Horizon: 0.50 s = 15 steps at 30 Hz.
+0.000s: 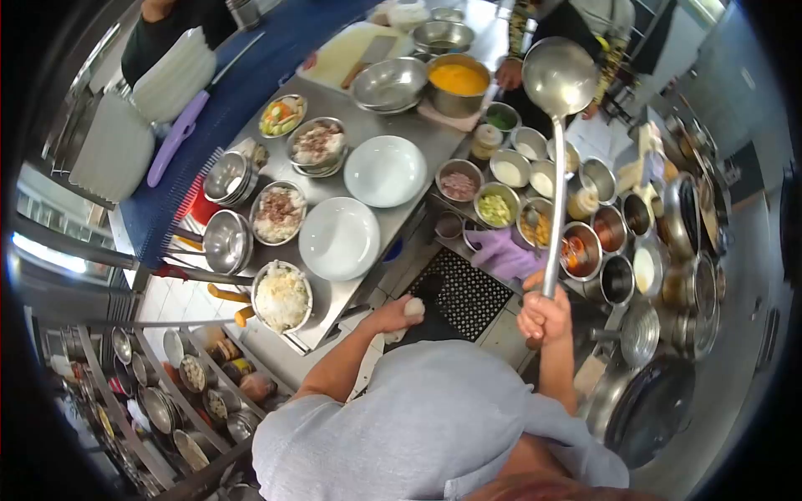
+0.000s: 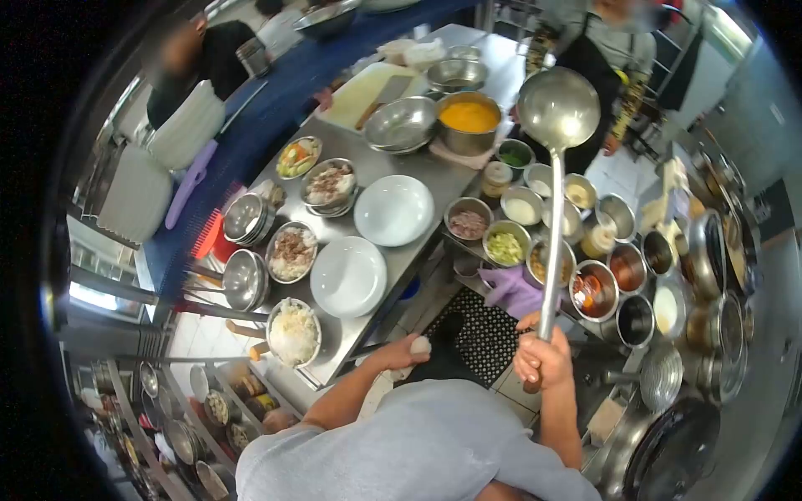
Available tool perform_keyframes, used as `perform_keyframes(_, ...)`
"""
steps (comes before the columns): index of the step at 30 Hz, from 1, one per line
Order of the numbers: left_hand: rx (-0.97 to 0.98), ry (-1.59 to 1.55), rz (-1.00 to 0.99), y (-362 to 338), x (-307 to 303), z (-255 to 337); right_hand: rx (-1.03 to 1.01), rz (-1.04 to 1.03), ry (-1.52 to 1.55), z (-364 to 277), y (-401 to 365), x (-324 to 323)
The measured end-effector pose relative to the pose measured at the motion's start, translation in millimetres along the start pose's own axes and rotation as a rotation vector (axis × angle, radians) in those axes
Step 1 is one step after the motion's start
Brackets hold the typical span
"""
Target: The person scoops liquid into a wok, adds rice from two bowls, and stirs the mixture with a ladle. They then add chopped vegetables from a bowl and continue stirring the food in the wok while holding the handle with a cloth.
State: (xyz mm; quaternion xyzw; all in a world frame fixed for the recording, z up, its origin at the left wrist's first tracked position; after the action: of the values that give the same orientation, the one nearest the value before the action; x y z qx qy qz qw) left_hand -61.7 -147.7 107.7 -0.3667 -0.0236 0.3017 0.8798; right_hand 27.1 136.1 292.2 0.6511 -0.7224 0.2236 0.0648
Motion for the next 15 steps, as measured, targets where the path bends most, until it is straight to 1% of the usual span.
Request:
perform_keyframes(1,0.046,-0.022,0.038,0,-16,17,-0.031,-0.008,-0.018,-13,20,8)
perform_keyframes(2,0.04,-0.035,0.047,-1,-32,32,-0.099,-0.053,-0.041,-27,44,16)
perform_keyframes(3,-0.009,-0.43,0.031,-4,-45,46,-0.17,-0.089,-0.06,-42,69,23)
perform_keyframes(4,-0.057,-0.818,0.007,0,-56,55,-0.088,-0.022,-0.084,-58,95,27)
perform_keyframes(5,-0.059,-0.812,-0.011,5,-69,58,-0.011,0.057,-0.107,-73,118,27)
perform_keyframes(7,0.087,-1.115,0.049,17,-103,63,0.023,0.045,-0.279,-89,162,27)
perform_keyframes(8,0.157,-1.149,0.163,18,-120,66,0.023,0.059,-0.283,-93,180,26)
perform_keyframes(9,0.23,-1.18,0.284,17,-138,70,0.075,0.084,-0.437,-95,196,25)
perform_keyframes(10,0.337,-1.212,0.454,18,-155,71,0.124,0.105,-0.589,-97,212,22)
perform_keyframes(11,0.444,-1.237,0.626,17,-171,72,0.12,0.108,-0.589,-100,226,19)
perform_keyframes(13,0.599,-1.281,0.812,16,-206,80,0.185,0.129,-0.86,-105,247,9)
perform_keyframes(14,0.603,-1.279,0.81,21,-219,73,0.197,0.133,-0.924,-108,257,4)
perform_keyframes(15,0.604,-1.394,0.93,34,-235,59,0.187,0.136,-0.921,-112,265,-2)
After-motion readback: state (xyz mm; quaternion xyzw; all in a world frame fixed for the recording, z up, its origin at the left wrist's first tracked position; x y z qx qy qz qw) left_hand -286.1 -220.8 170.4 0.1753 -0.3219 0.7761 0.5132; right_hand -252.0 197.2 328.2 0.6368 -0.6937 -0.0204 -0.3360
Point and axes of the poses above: each hand's wrist, its own y-axis towards the middle knuckle, its own x-axis out of the palm, z = x × y, the point moved 2 cm from there along y, towards the middle knuckle, and after that the axes turned 14 degrees about -y, right-handed, at the moved point
